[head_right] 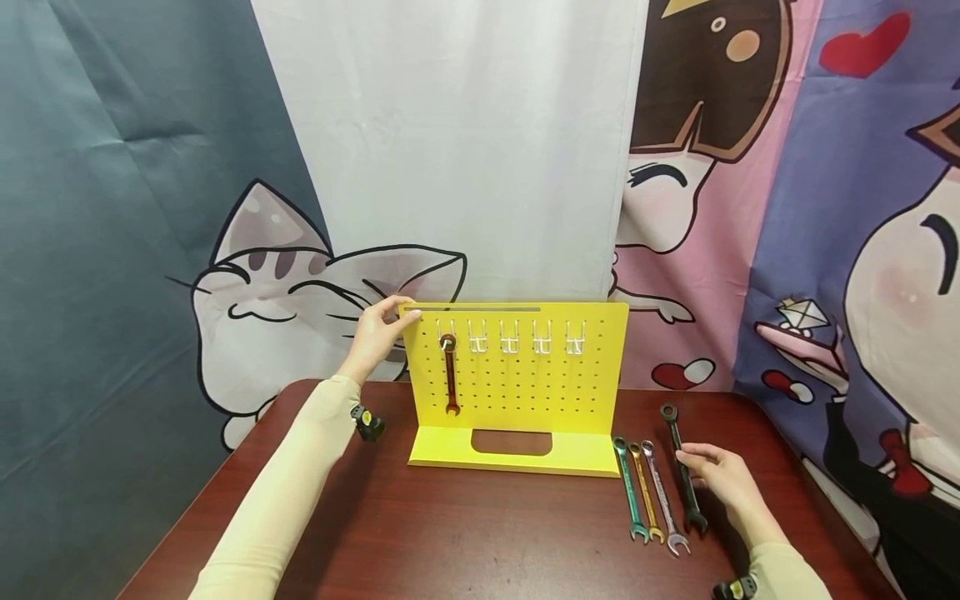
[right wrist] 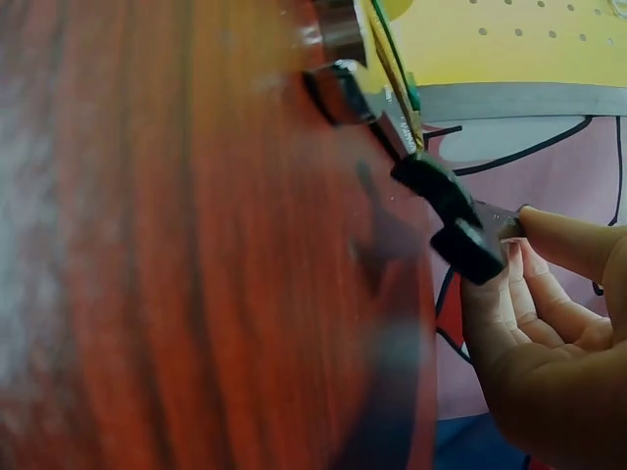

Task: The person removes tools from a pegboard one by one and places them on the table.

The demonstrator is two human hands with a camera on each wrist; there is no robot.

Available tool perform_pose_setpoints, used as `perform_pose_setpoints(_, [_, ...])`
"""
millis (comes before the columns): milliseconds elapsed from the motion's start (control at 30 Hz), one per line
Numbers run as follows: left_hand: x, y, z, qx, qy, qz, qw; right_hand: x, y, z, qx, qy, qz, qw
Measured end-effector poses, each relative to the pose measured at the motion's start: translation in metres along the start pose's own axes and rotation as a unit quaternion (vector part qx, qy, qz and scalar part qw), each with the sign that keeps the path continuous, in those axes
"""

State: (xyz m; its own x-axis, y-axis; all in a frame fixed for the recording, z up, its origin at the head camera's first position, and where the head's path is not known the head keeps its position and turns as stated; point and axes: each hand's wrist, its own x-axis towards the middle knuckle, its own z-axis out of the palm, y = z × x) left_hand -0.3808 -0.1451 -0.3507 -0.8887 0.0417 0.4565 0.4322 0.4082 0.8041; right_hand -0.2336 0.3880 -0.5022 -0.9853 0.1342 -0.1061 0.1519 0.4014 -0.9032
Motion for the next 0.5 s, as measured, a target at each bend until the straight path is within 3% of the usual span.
perform_pose_setpoints(500, [-0.001,0.0015,0.0006,0.005,0.001,0.002,1.0,0.002,0.0026,0.0058,-0.031,-0.06,0.02,0.9975])
